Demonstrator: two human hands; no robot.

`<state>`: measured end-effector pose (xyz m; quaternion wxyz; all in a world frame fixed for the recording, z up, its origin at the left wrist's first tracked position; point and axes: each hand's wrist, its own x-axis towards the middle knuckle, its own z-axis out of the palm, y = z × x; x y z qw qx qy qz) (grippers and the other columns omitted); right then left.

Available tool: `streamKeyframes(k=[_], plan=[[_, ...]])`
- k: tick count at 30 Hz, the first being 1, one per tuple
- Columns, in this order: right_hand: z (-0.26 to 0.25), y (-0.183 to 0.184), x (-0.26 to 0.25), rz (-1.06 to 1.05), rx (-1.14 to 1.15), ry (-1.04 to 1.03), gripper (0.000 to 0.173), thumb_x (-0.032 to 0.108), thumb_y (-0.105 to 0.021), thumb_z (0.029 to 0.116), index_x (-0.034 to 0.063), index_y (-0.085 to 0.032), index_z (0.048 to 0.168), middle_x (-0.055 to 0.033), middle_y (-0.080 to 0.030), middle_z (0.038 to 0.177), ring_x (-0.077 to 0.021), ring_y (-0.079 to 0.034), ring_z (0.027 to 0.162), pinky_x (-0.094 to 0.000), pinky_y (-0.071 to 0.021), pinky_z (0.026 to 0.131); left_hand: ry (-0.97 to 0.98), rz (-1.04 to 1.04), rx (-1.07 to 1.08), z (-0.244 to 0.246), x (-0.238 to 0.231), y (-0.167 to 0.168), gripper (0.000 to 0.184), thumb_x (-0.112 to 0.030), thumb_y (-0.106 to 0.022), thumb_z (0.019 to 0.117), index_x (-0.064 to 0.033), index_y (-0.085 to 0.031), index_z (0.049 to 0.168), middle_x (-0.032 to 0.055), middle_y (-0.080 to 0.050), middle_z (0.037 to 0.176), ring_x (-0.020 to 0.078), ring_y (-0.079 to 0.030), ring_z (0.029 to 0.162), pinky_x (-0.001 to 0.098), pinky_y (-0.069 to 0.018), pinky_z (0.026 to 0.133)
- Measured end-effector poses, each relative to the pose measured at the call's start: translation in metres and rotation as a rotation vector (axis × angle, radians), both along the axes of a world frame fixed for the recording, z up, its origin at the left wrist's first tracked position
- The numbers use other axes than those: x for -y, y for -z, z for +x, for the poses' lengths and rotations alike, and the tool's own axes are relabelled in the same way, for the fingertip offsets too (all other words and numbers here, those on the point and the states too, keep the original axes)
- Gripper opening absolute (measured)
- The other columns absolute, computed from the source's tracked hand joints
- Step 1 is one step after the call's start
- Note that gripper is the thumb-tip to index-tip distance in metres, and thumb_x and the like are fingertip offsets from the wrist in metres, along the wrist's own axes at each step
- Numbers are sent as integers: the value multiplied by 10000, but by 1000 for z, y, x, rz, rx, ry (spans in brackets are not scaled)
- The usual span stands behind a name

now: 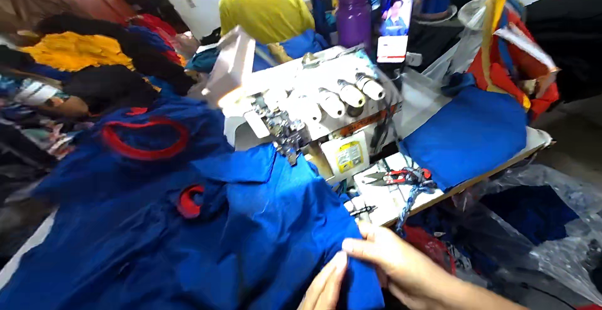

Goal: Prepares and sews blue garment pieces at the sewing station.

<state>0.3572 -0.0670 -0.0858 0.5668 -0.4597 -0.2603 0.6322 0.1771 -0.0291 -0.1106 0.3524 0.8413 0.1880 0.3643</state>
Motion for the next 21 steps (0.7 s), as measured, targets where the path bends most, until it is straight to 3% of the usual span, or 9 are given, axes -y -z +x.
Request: streamKeyframes(k=[2,6,8,10,13,17,19,21], plan=[[-2,-24,-7,-83,-136,17,100,145,-486,1067,85,-530,1133,-18,-711,855,-98,-724,749,-251,-609,659,11,-19,73,7,-5,-7,688,-458,-555,1034,154,-548,1348,258,-597,1394,135,-546,1353,277,-393,1165],[-2,-38,-9,-15,-313,1,255,199,-364,1110,55,-574,1100,-103,-739,912,-169,-754,782,-287,-637,678,6,-229,245,11,-16,-12,623,-308,-681,963,82,-519,1421,60,-611,1435,6,-551,1300,234,-443,1130],[-4,-36,-8,77,-284,-17,248,207,-358,1095,73,-567,1096,-77,-738,920,-153,-752,821,-293,-638,742,30,-406,330,8,-19,-15,576,-272,-693,943,-2,-552,1433,-46,-641,1399,-15,-576,1266,232,-470,1107],[-7,-35,-6,160,-180,-20,187,184,-381,1078,101,-548,1077,-27,-731,920,-122,-746,851,-286,-633,777,78,-549,405,6,-20,-15,521,-274,-683,944,-82,-598,1421,-88,-671,1353,6,-617,1226,251,-505,1074],[-8,-30,-3,298,22,-31,237,99,-428,1049,87,-663,1079,1,-760,1003,-105,-741,942,-275,-619,823,84,-610,421,5,-19,-13,408,-266,-667,955,-117,-675,1335,-101,-703,1288,-1,-637,1183,240,-519,1045],[-6,-25,-1,383,293,-44,251,52,-460,1039,38,-690,1141,43,-750,992,-43,-726,907,-231,-618,800,-53,-565,373,7,-15,-13,175,-194,-664,964,-142,-762,1100,-131,-752,1068,-46,-678,996,187,-564,913],[-4,-21,1,478,392,-16,243,44,-481,1033,18,-703,1130,28,-742,1015,-31,-711,920,-220,-609,804,-115,-544,358,5,-17,-14,150,-195,-630,991,-150,-772,1002,-140,-747,987,-63,-673,932,164,-564,856],[0,-17,0,578,551,60,217,62,-533,1023,31,-728,1112,23,-737,1054,2,-682,963,-173,-580,841,-143,-543,367,3,-18,-16,165,-220,-616,1001,-164,-770,979,-139,-741,961,-61,-675,909,161,-569,831]])
